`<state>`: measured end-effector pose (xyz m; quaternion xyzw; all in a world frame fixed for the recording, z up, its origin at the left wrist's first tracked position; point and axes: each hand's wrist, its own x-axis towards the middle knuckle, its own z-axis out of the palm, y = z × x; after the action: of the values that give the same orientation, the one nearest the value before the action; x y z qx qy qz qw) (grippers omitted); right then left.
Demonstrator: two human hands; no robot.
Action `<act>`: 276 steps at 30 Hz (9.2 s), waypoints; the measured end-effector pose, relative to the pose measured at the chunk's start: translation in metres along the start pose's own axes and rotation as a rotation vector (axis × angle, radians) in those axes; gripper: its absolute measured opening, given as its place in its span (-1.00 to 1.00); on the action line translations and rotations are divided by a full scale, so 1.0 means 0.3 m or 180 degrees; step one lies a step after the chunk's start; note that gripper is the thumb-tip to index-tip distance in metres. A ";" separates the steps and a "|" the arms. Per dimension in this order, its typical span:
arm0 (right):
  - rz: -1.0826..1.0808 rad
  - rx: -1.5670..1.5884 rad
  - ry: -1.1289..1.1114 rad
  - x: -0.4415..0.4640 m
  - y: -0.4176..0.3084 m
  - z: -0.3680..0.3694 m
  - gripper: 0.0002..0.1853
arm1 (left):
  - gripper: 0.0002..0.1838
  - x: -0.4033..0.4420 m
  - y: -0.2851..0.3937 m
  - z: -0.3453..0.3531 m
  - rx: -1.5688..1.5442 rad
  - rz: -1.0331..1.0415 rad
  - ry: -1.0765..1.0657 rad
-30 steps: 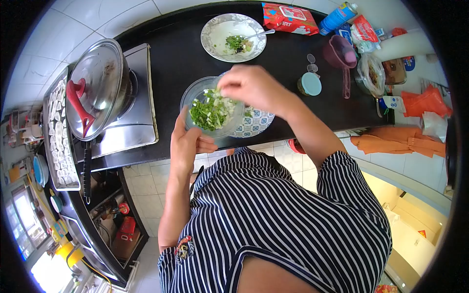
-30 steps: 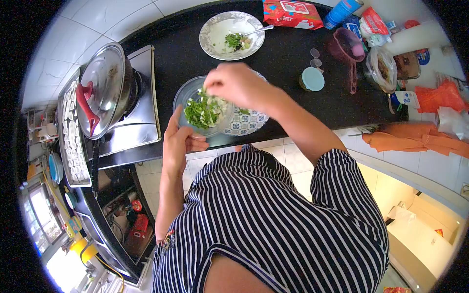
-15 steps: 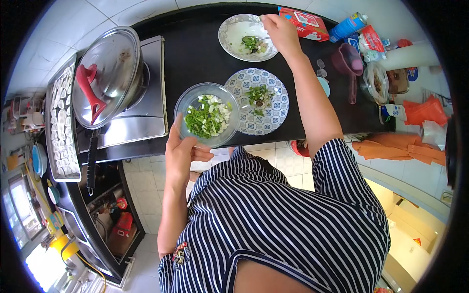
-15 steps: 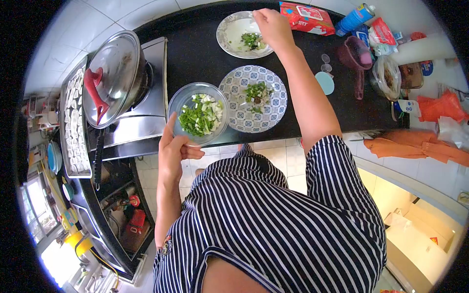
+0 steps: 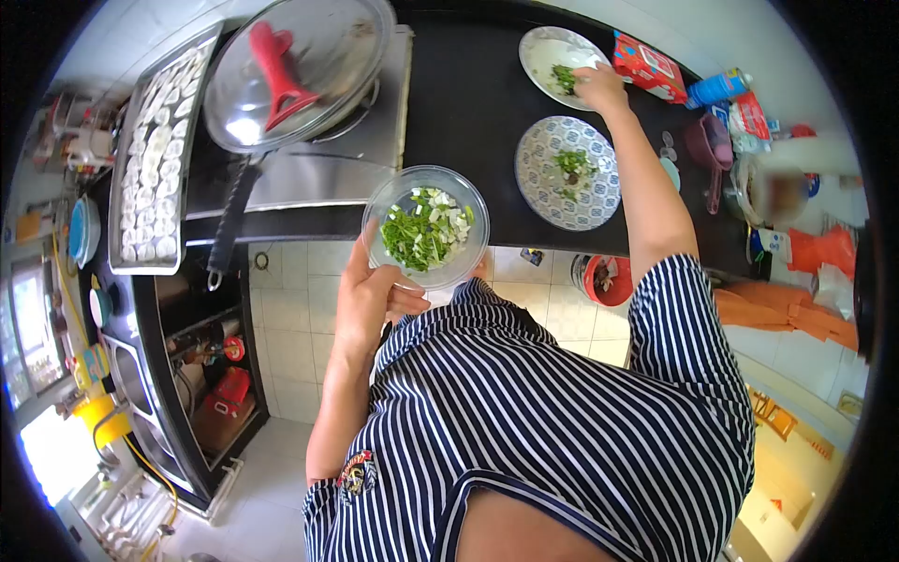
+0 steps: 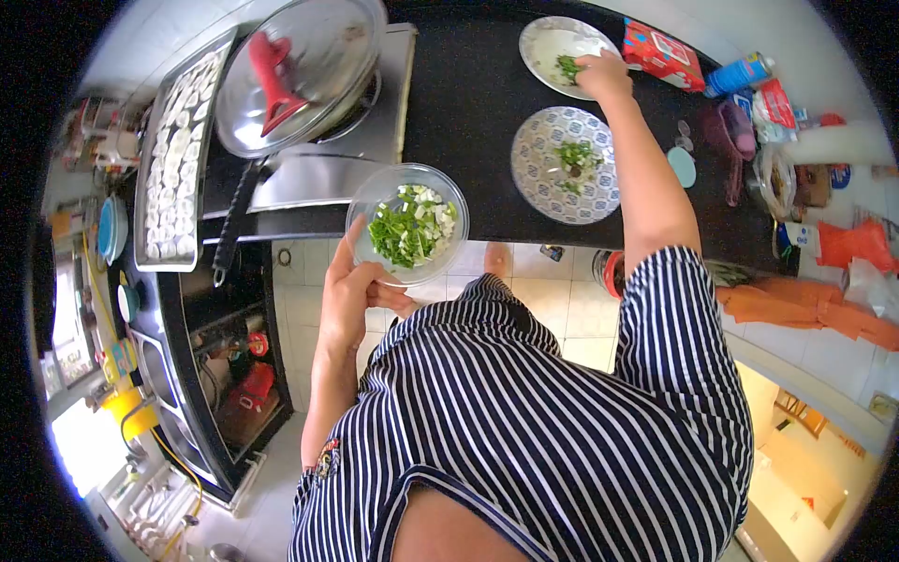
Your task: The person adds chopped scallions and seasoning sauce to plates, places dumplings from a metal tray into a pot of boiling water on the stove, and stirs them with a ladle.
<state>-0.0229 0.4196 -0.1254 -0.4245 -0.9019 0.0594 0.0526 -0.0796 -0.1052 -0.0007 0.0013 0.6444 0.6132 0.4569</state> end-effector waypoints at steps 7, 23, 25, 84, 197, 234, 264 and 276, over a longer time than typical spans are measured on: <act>0.0190 0.4656 -0.0268 -0.515 -0.527 -0.240 -0.70 | -0.22 -0.123 -0.138 -0.361 -0.0244 -0.0047 0.0047; -0.4351 0.2143 -0.0659 -1.514 -1.887 -0.135 -0.71 | -0.22 -0.494 -0.297 -1.024 -0.1120 0.0072 0.1661; -0.4118 0.1920 -0.1027 -1.527 -1.982 -0.068 -0.65 | -0.21 -0.484 -0.261 -1.101 -0.1110 0.0062 0.1737; 0.0809 0.5039 -0.2503 -1.043 -3.702 0.091 -0.60 | -0.61 0.559 1.098 -3.403 0.1998 0.2456 0.2465; 0.2068 0.2929 -0.0057 -1.421 -0.296 -0.315 -0.18 | -0.54 0.218 0.027 -0.317 0.2408 0.1662 -0.0996; 0.0854 0.1604 -0.1687 -0.943 0.320 -0.420 -0.15 | -0.64 0.240 -1.091 -0.397 0.2402 -0.0629 -0.0017; 0.0590 0.1271 -0.1781 -0.836 0.354 -0.443 -0.20 | -0.59 0.238 -1.180 -0.352 0.2433 -0.0699 -0.0069; 0.0556 0.1240 -0.1860 -0.825 0.355 -0.447 -0.19 | -0.58 0.230 -1.203 -0.340 0.2095 -0.0995 0.0028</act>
<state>0.2344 0.3043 -0.0202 -0.4471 -0.8110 0.3532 -0.1328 0.0215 -0.2365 -0.3441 0.0471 0.8016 0.2957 0.5174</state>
